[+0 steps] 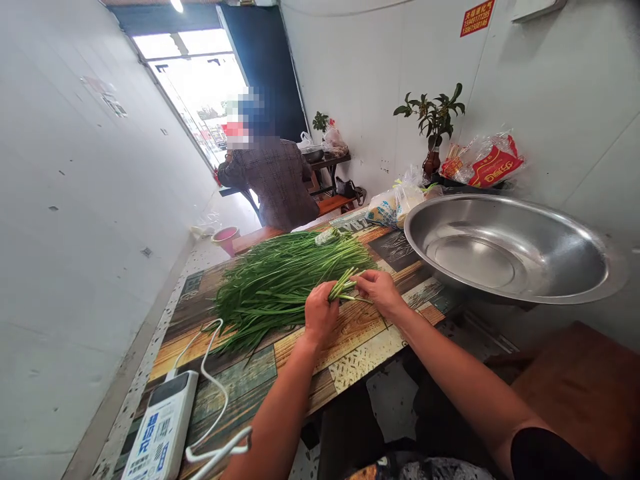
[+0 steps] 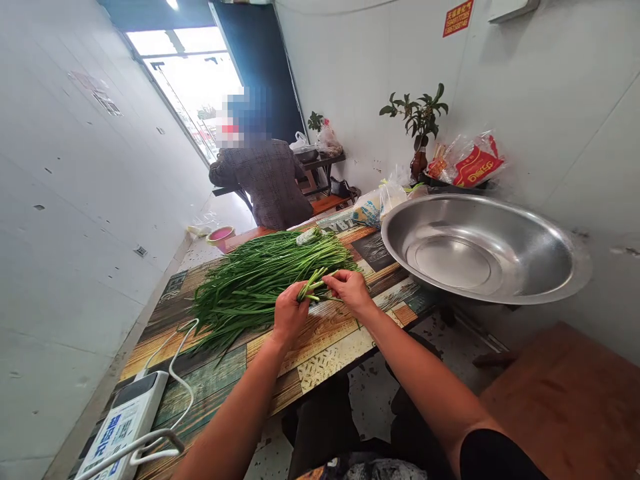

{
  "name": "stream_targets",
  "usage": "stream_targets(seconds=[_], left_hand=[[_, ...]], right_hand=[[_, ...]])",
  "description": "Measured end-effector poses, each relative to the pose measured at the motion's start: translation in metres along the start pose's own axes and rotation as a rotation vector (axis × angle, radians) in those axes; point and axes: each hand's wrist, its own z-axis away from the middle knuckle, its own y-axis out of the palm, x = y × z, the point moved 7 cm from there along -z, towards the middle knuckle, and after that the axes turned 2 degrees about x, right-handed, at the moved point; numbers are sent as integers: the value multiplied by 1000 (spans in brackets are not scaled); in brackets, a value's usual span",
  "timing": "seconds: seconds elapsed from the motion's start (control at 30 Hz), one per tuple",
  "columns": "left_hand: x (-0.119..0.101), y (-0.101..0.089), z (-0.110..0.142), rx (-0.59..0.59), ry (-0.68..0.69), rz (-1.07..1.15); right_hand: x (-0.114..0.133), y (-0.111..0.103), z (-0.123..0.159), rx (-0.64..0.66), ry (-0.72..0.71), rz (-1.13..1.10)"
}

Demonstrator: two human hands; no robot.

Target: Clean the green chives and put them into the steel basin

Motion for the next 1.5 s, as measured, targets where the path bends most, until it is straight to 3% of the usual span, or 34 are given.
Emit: stream_targets(seconds=[0.27, 0.57, 0.73, 0.83, 1.0, 1.07, 1.13, 1.2, 1.27, 1.33, 1.4, 1.5], left_hand=[[1, 1, 0, 19, -41, 12], [3, -2, -3, 56, -90, 75], [1, -4, -5, 41, -71, 109], [2, -4, -5, 45, -82, 121], [3, -4, -5, 34, -104, 131], [3, -5, -5, 13, -105, 128], [3, -8, -5, -17, -101, 122], [2, -11, -5, -58, -95, 127], [3, -14, -5, -97, -89, 149], [4, -17, -5, -125, -89, 167], [4, -18, -5, -140, -86, 169], [4, -19, -4, -148, -78, 152]], right_hand=[[1, 2, 3, 8, 18, -16], [14, 8, 9, 92, -92, 44], [13, 6, 7, 71, -149, 155], [11, -6, 0, -23, -157, 152], [12, -50, -13, -293, -70, 4], [17, -63, -14, -315, -52, 188], [24, -65, -10, -271, -89, 572], [31, -55, -1, -198, -215, 983], [35, -38, 10, -145, -364, 1250], [32, -21, 18, -66, -418, 1371], [25, -9, 20, 14, -377, 1435], [22, -3, 19, 4, -336, 1503]])
